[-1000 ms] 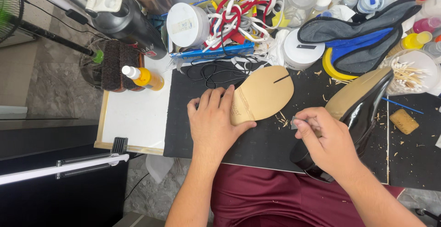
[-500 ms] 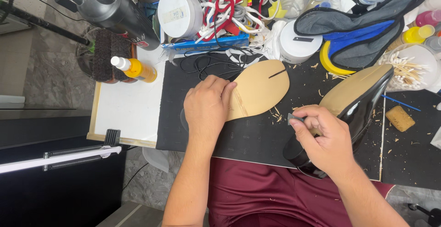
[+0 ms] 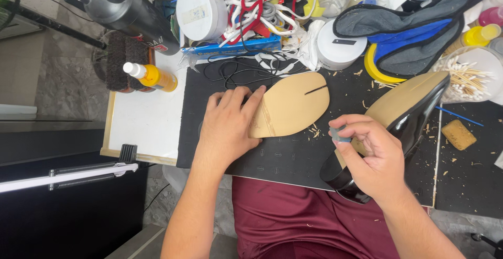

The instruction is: The person uses a small blade to scrape and remove material from the sole of a black high-heeled shoe, then smooths the area with a sanding block. The person repeats this process on a second shoe, scraping and sanding the sole before placing both shoes on the work surface.

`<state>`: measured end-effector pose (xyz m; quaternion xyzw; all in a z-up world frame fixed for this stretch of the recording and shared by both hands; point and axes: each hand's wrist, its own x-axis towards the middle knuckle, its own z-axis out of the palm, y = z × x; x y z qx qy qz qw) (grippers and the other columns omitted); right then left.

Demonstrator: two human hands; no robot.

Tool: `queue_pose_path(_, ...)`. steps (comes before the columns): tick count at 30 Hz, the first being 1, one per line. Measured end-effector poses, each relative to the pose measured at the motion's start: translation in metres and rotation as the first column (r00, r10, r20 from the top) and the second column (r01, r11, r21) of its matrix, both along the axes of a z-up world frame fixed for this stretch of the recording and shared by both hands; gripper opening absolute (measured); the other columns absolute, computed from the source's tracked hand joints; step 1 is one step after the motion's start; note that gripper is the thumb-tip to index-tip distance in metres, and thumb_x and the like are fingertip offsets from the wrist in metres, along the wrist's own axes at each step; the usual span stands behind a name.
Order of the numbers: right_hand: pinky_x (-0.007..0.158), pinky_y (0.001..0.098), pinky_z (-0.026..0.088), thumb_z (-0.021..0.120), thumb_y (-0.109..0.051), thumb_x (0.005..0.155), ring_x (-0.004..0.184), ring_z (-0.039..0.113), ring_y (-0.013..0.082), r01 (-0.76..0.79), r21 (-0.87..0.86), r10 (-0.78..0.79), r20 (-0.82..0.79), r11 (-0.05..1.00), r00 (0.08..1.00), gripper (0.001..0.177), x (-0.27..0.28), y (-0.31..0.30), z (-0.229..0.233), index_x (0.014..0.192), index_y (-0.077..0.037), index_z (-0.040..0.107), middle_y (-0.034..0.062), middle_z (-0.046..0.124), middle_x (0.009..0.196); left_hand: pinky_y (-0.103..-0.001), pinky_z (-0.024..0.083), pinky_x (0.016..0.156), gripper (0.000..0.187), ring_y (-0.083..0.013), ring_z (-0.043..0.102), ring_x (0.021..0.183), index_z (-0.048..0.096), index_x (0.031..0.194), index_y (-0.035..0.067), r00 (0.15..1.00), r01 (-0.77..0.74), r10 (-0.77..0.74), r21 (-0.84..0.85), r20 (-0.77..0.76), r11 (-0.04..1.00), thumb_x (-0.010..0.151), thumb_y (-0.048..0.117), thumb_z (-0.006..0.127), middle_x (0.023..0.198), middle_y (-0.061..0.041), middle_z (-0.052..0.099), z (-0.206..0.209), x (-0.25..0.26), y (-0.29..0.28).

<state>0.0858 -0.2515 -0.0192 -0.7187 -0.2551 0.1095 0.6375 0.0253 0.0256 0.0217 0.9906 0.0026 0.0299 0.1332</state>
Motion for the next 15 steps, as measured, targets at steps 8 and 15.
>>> queue_pose_path(8, 0.104, 0.0404, 0.060, 0.053, 0.008, 0.105, 0.115, 0.067, 0.0234, 0.006, 0.275, 0.024, -0.103, 0.962, 0.994, 0.018, -0.003, -0.007, -0.015, 0.119, -0.001, 0.048, 0.0237, 0.063, 0.128, -0.041, 0.053, 0.093, 0.088, -0.0333, 0.068, 0.107, 0.066, 0.130, 0.003, 0.993, 0.049, -0.089, -0.418, -0.078, 0.907, 0.053, 0.033, 0.095, 0.123, -0.009, 0.070, 0.034, 0.011, 0.043)
queue_pose_path(15, 0.095, 0.0386, 0.060, 0.056, 0.010, 0.103, 0.107, 0.067, 0.0226, 0.013, 0.289, 0.010, -0.078, 0.957, 0.997, 0.016, -0.006, -0.015, -0.022, 0.115, 0.000, 0.051, 0.0207, 0.063, 0.117, -0.035, 0.055, 0.091, 0.091, -0.0265, 0.071, 0.107, 0.066, 0.134, 0.005, 0.972, 0.127, -0.213, -0.537, -0.100, 0.834, 0.052, 0.032, 0.096, 0.118, -0.007, 0.071, 0.045, 0.018, 0.045)
